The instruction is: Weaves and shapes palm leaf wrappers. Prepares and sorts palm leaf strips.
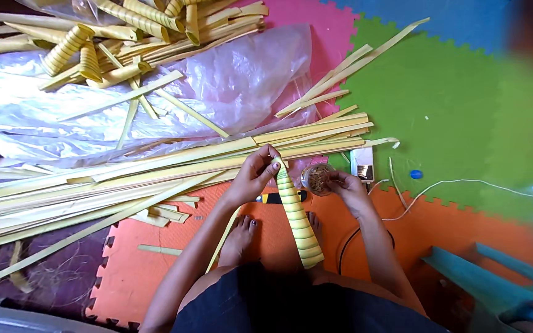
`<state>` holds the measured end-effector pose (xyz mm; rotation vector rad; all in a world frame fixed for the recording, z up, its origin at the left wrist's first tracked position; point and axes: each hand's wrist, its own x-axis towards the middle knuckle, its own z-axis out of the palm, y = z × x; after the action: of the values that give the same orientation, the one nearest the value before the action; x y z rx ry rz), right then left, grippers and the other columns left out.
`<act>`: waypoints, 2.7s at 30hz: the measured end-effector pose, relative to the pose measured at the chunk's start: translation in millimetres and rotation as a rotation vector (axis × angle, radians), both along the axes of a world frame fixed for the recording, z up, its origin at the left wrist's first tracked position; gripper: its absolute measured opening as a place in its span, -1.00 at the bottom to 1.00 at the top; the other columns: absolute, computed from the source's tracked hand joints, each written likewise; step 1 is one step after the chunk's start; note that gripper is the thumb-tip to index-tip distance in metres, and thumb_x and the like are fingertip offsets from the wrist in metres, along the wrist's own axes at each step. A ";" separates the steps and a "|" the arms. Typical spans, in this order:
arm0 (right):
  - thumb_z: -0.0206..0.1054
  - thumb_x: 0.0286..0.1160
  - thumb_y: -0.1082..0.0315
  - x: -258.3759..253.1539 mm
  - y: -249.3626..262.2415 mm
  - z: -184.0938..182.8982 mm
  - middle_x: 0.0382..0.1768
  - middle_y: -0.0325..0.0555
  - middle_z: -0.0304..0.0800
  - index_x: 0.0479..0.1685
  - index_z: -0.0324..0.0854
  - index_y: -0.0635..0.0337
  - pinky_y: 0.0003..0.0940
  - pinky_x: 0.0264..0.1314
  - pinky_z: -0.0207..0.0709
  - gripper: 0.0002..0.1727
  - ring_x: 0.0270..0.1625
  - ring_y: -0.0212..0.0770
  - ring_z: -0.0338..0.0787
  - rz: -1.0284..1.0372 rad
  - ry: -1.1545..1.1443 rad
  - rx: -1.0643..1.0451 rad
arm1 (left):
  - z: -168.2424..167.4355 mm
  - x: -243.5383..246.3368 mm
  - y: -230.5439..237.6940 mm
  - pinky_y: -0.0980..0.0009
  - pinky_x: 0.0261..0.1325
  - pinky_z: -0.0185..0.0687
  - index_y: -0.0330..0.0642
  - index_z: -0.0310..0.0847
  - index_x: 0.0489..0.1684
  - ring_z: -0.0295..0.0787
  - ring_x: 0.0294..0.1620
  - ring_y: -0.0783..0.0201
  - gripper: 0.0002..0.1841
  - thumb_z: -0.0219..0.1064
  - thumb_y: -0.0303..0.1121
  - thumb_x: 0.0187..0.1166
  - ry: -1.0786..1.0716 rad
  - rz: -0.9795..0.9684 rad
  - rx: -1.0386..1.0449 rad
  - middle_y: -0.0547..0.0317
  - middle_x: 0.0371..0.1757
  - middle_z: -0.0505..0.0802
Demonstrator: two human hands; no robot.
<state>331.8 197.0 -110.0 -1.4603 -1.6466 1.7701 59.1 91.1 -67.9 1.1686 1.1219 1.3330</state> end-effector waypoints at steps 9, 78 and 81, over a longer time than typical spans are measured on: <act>0.49 0.41 0.57 -11.3 -2.6 13.2 -0.21 0.08 0.92 -0.11 0.80 0.34 -0.11 0.01 0.79 -0.87 -0.20 -0.10 0.93 0.088 -0.367 0.360 | 6.9 0.3 -5.2 0.64 -0.30 0.60 -0.14 0.45 0.00 0.69 -0.38 0.52 -0.90 0.04 -0.48 0.75 0.015 -0.002 -0.040 0.23 -0.29 0.77; 0.17 0.72 0.37 -73.7 -52.3 56.9 0.00 0.03 0.86 0.52 0.66 0.06 -0.45 -0.06 0.73 -0.56 -0.18 -0.29 0.82 0.427 0.050 0.870 | 12.8 -63.2 -71.2 0.53 -0.15 0.78 0.07 0.68 0.10 0.80 -0.21 0.53 -0.71 0.24 -0.57 0.61 -0.168 0.444 -0.357 0.42 -0.07 0.86; 0.22 0.67 0.43 -74.5 -48.6 70.2 0.03 0.01 0.86 0.39 0.75 0.10 -0.58 -0.02 0.69 -0.61 -0.12 -0.40 0.81 0.413 0.138 0.915 | 22.3 -47.3 -52.1 0.51 -0.11 0.79 0.07 0.66 0.16 0.80 -0.19 0.50 -0.68 0.23 -0.58 0.62 -0.326 0.354 -0.356 0.39 -0.04 0.86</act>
<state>257.2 148.4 -39.8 -0.5971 -2.3229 0.9497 11.8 39.0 -45.6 0.4871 1.2933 1.4489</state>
